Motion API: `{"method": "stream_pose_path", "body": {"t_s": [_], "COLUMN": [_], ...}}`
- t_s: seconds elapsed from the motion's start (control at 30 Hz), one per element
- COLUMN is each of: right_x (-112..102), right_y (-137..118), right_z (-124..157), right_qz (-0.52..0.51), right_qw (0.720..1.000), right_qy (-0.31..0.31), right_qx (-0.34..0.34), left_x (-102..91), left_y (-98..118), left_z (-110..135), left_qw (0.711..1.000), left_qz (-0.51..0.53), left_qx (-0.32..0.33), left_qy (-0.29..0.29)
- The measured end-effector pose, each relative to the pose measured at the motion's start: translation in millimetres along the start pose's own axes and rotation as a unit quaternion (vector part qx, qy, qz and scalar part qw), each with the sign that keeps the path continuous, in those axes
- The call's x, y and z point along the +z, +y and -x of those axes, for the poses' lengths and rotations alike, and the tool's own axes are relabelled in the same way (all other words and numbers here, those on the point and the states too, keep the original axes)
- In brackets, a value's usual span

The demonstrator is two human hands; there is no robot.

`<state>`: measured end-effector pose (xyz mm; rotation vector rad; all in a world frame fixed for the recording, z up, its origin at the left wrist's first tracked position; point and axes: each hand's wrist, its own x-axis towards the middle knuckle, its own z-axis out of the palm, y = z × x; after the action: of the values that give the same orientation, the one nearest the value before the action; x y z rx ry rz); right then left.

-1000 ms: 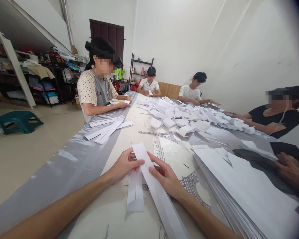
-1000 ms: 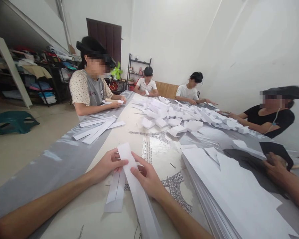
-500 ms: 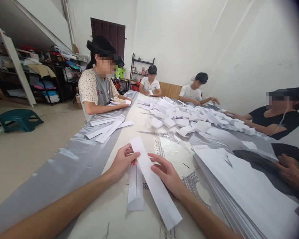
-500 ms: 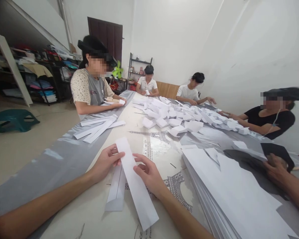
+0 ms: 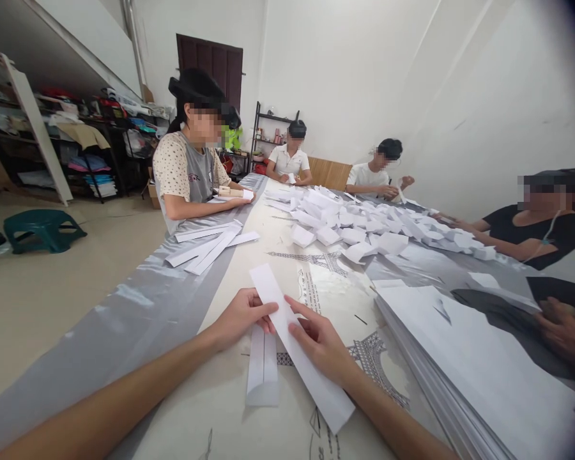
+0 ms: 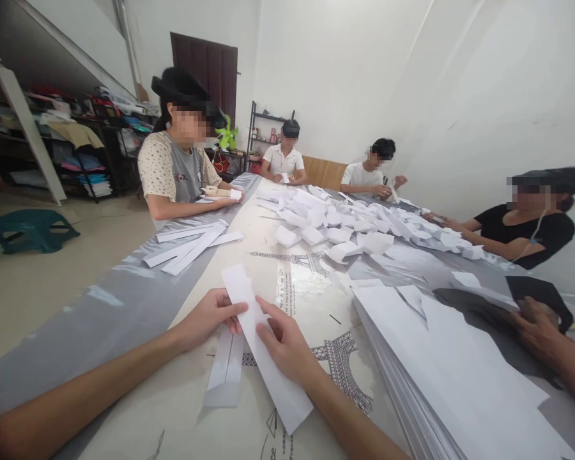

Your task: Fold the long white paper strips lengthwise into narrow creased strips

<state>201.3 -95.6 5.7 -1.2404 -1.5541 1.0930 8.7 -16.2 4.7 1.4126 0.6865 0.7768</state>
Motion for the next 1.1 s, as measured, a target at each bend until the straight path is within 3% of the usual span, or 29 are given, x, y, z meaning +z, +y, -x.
{"method": "stream_pose_path", "body": {"t_s": [0.23,0.67,0.87,1.1], "right_x": [0,2,2,-1], "right_y": [3,1,4,12], "right_z": [0,0,0,-2], "right_qz": [-0.019,0.018,0.025,-0.006], "right_qw": [1.0,1.0,0.999,0.998], "right_qy": [-0.001,0.006,0.012,0.06], "right_qx": [0.008,-0.021,-0.033,0.013], "left_x": [2.3,2.5,3.0,2.5], "left_y": [2,3,1,1], "left_z": [0,0,0,0], "left_qw": [0.998,0.996,0.992,0.987], "left_qz": [0.025,0.037,0.036,0.031], "left_qx": [0.01,0.001,0.014,0.033], "left_qy": [0.055,0.076,0.122,0.151]}}
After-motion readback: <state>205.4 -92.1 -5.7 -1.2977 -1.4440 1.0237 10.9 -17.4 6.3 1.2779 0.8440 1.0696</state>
